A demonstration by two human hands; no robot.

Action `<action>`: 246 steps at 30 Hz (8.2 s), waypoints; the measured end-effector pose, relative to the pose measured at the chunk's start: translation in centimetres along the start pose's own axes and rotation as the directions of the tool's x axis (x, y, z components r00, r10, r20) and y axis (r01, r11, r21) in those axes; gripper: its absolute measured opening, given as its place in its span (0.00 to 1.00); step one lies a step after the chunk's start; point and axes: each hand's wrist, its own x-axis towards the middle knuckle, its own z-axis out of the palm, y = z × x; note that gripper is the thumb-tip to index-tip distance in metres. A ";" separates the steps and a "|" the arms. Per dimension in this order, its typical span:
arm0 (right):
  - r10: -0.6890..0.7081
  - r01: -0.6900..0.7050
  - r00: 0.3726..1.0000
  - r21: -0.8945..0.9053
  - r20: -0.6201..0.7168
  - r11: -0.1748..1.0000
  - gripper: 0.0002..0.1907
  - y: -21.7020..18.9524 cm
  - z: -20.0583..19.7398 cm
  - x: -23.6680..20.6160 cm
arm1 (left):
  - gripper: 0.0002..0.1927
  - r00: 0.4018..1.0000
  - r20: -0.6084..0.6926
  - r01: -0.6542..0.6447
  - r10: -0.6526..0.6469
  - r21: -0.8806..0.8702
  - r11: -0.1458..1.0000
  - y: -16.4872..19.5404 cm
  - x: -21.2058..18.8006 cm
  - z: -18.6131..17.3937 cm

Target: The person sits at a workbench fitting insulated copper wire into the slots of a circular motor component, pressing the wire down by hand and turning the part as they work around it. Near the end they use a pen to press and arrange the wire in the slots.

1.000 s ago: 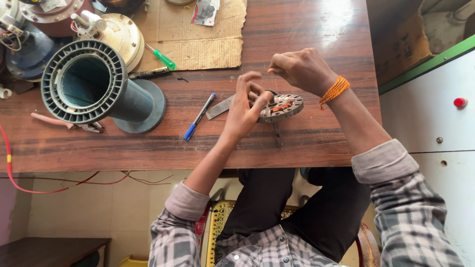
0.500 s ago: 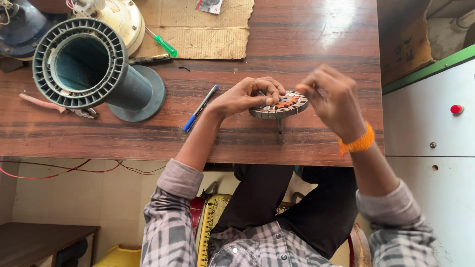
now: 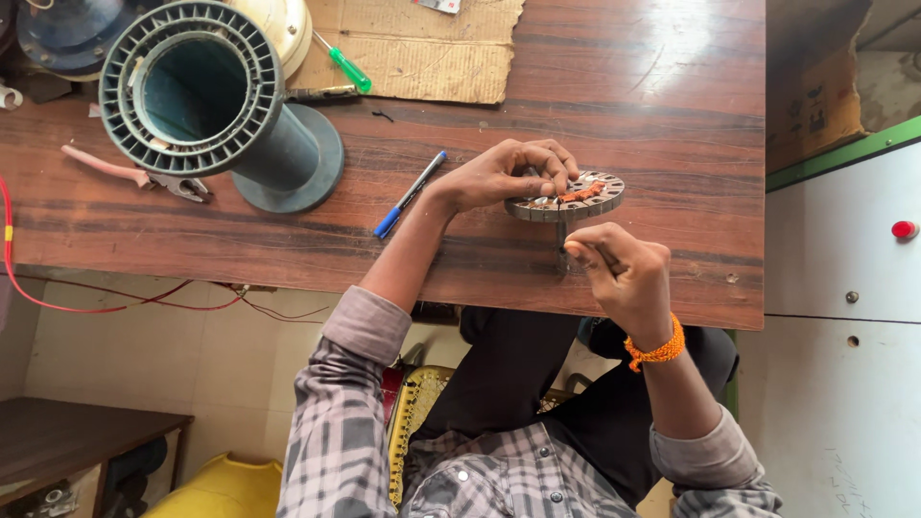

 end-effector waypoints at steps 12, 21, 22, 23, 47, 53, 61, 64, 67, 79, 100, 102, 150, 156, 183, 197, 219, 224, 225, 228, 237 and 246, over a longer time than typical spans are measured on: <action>-0.077 0.081 0.996 -0.132 0.034 0.988 0.02 0.4 1.2 -1.0 | 0.13 0.999 0.003 0.032 -0.032 0.036 0.999 0.0 -0.3 -0.1; -0.031 0.024 0.998 -0.138 -0.050 0.990 0.10 2.6 2.0 -4.0 | 0.17 0.997 -0.069 0.048 -0.041 0.103 0.993 2.7 -0.7 0.6; -0.015 0.005 0.997 -0.132 -0.075 0.991 0.10 2.9 2.0 -4.2 | 0.17 0.987 -0.160 0.033 -0.009 0.145 0.989 3.3 -0.8 1.3; 0.003 -0.016 0.995 -0.125 -0.102 0.992 0.11 3.2 1.8 -4.3 | 0.16 0.969 -0.246 0.022 0.026 0.188 0.982 3.9 -1.0 2.1; 0.233 -0.245 0.970 0.272 0.074 0.931 0.07 1.1 -3.8 1.7 | 0.18 0.744 -0.416 0.021 0.522 0.796 0.605 3.6 -1.8 10.3; 0.274 -0.315 0.948 0.369 0.160 0.874 0.08 1.7 -4.6 2.4 | 0.18 0.740 -0.409 0.015 0.534 0.804 0.595 3.6 -1.7 10.4; 0.328 -0.390 0.917 0.337 0.227 0.857 0.11 1.1 -5.7 0.9 | 0.19 0.750 -0.407 0.009 0.522 0.795 0.607 3.4 -1.8 10.2; 0.322 -0.390 0.915 0.325 0.243 0.862 0.11 1.0 -5.7 1.1 | 0.19 0.752 -0.409 0.007 0.516 0.788 0.615 3.5 -1.8 10.2; 0.316 -0.384 0.914 0.292 0.257 0.876 0.11 0.7 -5.6 1.5 | 0.19 0.749 -0.408 0.004 0.522 0.791 0.612 3.6 -1.8 10.2; 0.429 -0.534 0.834 0.316 0.347 0.784 0.14 -0.1 -6.3 2.7 | 0.20 0.753 -0.408 0.006 0.516 0.789 0.615 3.5 -2.1 10.1; 0.343 -0.470 0.823 0.203 0.454 0.859 0.18 -0.9 -6.4 7.2 | 0.28 0.818 -0.550 0.053 0.167 0.362 0.931 5.1 -1.8 9.1; 0.351 -0.484 0.802 0.183 0.483 0.856 0.19 -0.9 -6.5 7.5 | 0.32 0.807 -0.590 0.159 -0.022 0.182 0.970 5.4 -1.0 8.3; 0.277 -0.284 0.959 -0.177 -0.065 0.942 0.06 0.5 0.7 -1.7 | 0.15 0.963 -0.260 0.156 -0.063 0.353 0.922 5.1 -1.3 4.0; 0.283 -0.282 0.946 0.029 -0.159 0.959 0.08 2.8 1.7 -2.3 | 0.15 0.874 -0.333 -0.055 0.355 0.657 0.752 6.9 -1.9 8.0; -0.105 0.100 0.993 -0.079 -0.060 0.992 0.05 0.9 -1.7 0.2 | 0.23 0.797 -0.199 -0.044 0.570 0.923 0.383 2.9 -3.7 7.8; -0.077 0.076 0.997 -0.131 0.003 0.988 0.02 0.8 -2.8 3.8 | 0.23 0.805 -0.156 -0.044 0.573 0.946 0.320 3.4 -3.9 8.0; 0.052 0.003 0.977 -0.257 0.206 0.967 0.08 0.7 -3.5 8.1 | 0.11 0.949 -0.296 0.143 -0.111 0.089 0.986 3.4 -0.3 2.8; 0.075 -0.019 0.957 -0.198 0.281 0.980 0.07 -1.5 -3.5 6.2 | 0.11 0.980 -0.093 0.170 -0.176 -0.070 0.983 2.7 -1.0 1.3; 0.048 0.004 0.965 -0.200 0.258 0.980 0.07 -1.9 -3.2 5.8 | 0.12 0.983 -0.082 0.163 -0.167 -0.054 0.985 2.7 -1.0 1.1; -0.062 0.099 0.979 -0.187 0.194 0.977 0.07 -2.7 -2.5 4.6 | 0.14 0.989 -0.053 0.136 -0.136 -0.002 0.991 2.7 -0.8 1.0; -0.235 0.256 0.966 -0.301 0.105 0.919 0.05 -2.6 -0.9 2.3 | 0.16 0.997 -0.002 0.075 -0.076 0.113 0.991 1.9 -0.6 0.2; -0.286 0.303 0.953 -0.347 0.101 0.887 0.05 -1.9 -0.5 1.7 | 0.15 0.999 0.023 0.045 -0.048 0.086 0.995 1.6 -0.6 0.5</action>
